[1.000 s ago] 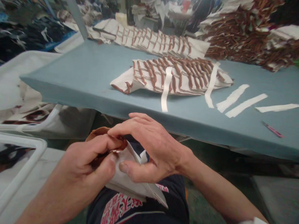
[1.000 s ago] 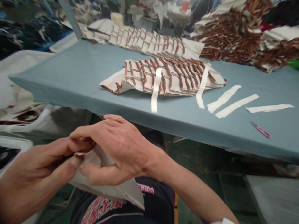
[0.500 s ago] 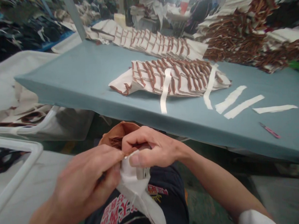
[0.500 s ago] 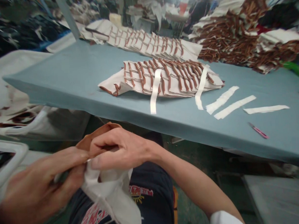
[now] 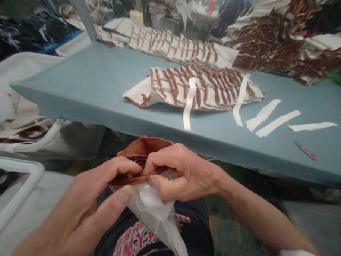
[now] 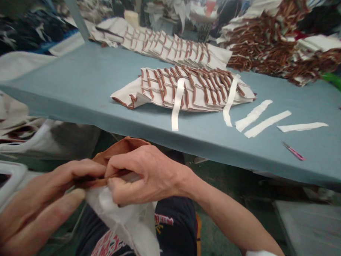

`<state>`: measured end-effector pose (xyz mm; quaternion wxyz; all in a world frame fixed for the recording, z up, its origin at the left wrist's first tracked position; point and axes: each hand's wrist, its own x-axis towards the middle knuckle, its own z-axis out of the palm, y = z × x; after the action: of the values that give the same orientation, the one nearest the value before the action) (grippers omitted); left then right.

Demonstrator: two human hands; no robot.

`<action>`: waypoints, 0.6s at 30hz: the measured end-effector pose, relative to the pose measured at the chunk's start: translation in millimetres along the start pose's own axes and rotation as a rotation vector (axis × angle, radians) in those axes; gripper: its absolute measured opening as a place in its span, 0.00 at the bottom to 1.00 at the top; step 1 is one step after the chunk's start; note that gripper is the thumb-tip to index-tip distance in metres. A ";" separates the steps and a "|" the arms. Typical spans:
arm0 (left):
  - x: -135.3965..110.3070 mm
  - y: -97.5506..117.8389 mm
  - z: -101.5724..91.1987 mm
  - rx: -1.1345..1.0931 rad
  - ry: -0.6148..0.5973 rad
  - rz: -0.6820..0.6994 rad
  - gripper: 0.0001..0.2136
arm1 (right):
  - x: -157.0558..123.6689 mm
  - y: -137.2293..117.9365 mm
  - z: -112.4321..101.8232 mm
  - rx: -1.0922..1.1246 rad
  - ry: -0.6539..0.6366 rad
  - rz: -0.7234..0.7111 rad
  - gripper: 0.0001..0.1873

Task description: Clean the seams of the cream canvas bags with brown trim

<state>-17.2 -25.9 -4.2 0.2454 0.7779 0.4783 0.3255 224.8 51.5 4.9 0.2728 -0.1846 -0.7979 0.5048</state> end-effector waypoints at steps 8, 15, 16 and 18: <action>31.1 2.8 -9.0 0.081 -0.199 0.370 0.15 | -11.3 -1.2 -4.2 -0.171 -0.050 -0.031 0.10; 13.1 -21.1 0.0 0.042 -0.189 0.260 0.15 | -22.0 7.7 -7.3 -0.215 -0.103 -0.050 0.12; 11.4 -22.5 -1.0 0.055 -0.189 0.206 0.15 | -21.6 8.0 -7.4 -0.230 -0.102 -0.052 0.12; 9.8 -22.7 -4.0 0.078 -0.177 0.126 0.15 | -19.0 6.5 -8.4 -0.273 -0.102 -0.057 0.12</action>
<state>-30.1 -7.2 -14.5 0.2353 0.8410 0.4173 0.2513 245.1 49.3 -2.9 0.2186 -0.1716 -0.8769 0.3923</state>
